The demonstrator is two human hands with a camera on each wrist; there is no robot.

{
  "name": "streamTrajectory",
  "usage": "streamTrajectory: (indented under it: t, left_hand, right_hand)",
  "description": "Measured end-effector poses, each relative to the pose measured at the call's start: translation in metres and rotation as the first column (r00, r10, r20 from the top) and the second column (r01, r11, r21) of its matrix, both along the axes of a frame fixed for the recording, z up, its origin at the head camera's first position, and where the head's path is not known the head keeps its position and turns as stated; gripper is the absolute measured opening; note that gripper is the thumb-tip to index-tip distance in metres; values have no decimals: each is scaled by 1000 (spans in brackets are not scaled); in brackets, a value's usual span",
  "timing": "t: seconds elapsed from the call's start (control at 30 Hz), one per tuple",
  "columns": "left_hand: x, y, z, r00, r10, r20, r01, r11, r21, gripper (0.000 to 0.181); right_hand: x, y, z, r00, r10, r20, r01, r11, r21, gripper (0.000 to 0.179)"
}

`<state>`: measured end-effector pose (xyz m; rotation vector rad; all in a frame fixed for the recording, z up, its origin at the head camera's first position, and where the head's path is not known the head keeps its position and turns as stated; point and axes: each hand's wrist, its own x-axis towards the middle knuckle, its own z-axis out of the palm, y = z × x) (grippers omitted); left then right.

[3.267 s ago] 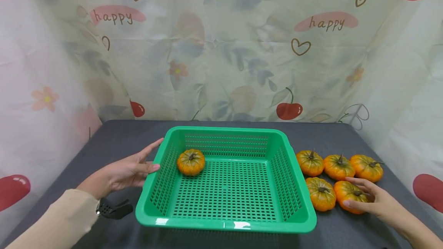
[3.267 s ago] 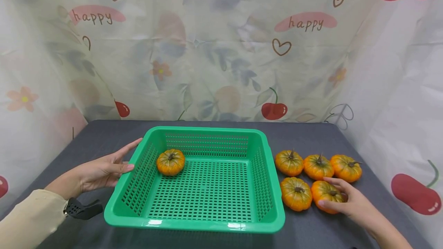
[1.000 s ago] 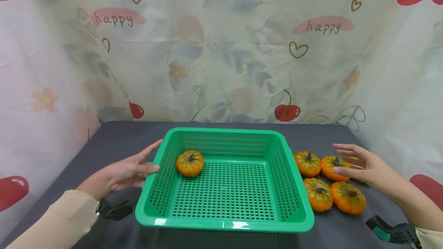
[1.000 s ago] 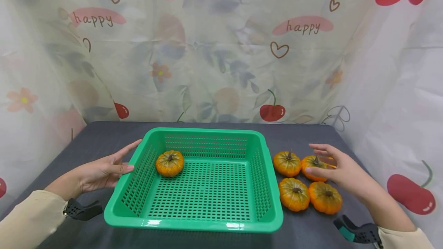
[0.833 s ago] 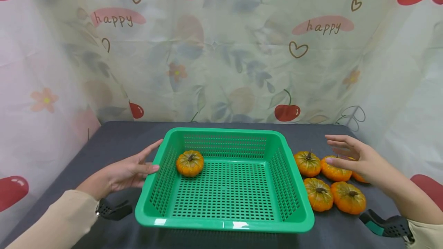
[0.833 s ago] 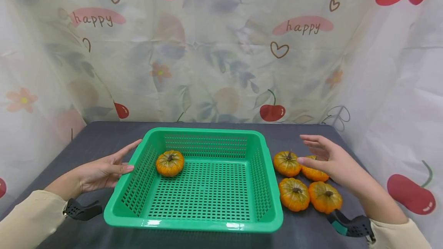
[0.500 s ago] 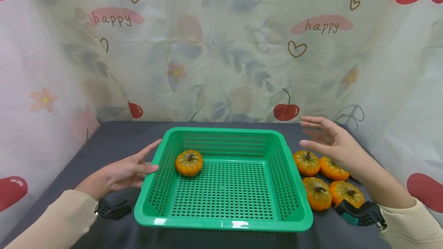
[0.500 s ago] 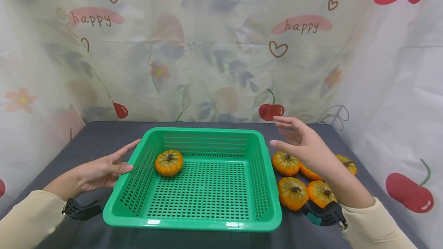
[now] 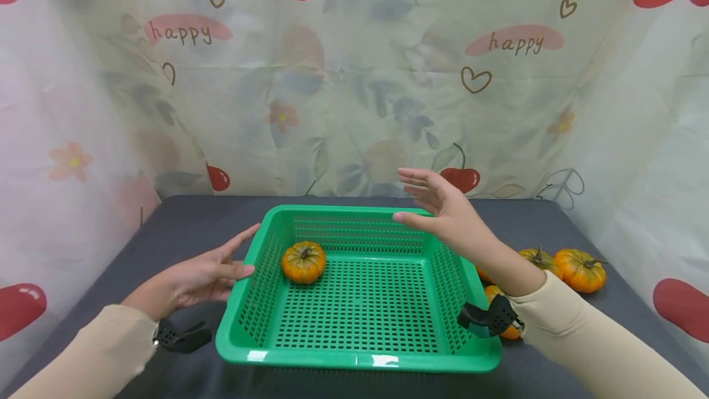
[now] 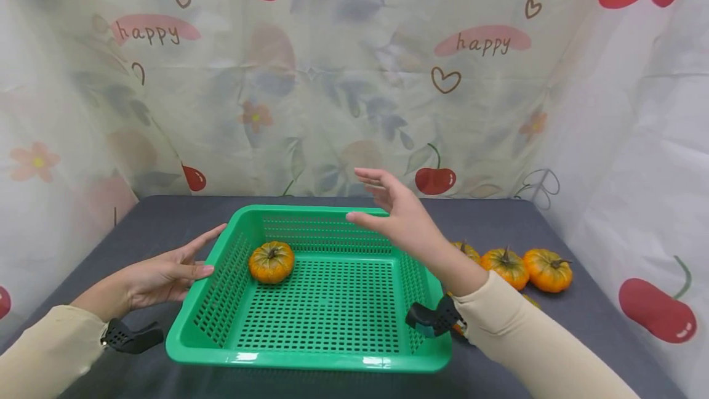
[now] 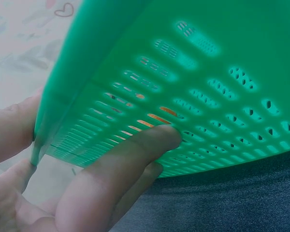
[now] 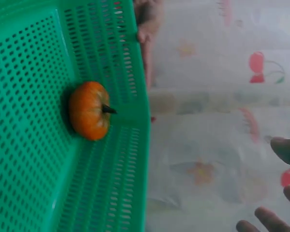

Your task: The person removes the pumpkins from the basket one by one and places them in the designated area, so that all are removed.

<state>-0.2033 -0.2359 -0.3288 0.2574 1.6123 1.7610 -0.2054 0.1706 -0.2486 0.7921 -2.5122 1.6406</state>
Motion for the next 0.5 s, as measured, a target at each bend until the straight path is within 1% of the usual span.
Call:
streamTrajectory:
  t: [0.1,0.2,0.33,0.5]
  left_hand:
    - [0,0,0,1000,4,0,-4,1000,0,94]
    - [0,0,-1,1000,7,0,-7,1000,0,94]
    - [0,0,-1,1000,8,3,-8,1000,1,94]
    - [0,0,-1,1000,13,3,-13,1000,-4,93]
  right_hand:
    - [-5,-17,-8,999,35,0,-35,999,-6,65]
    - [-9,-33,-17,998,63,14,-63,998,12,65]
    - [-12,-52,-28,994,86,74,-90,995,52,64]
    - [-17,-74,-42,985,94,143,-109,989,104,67]
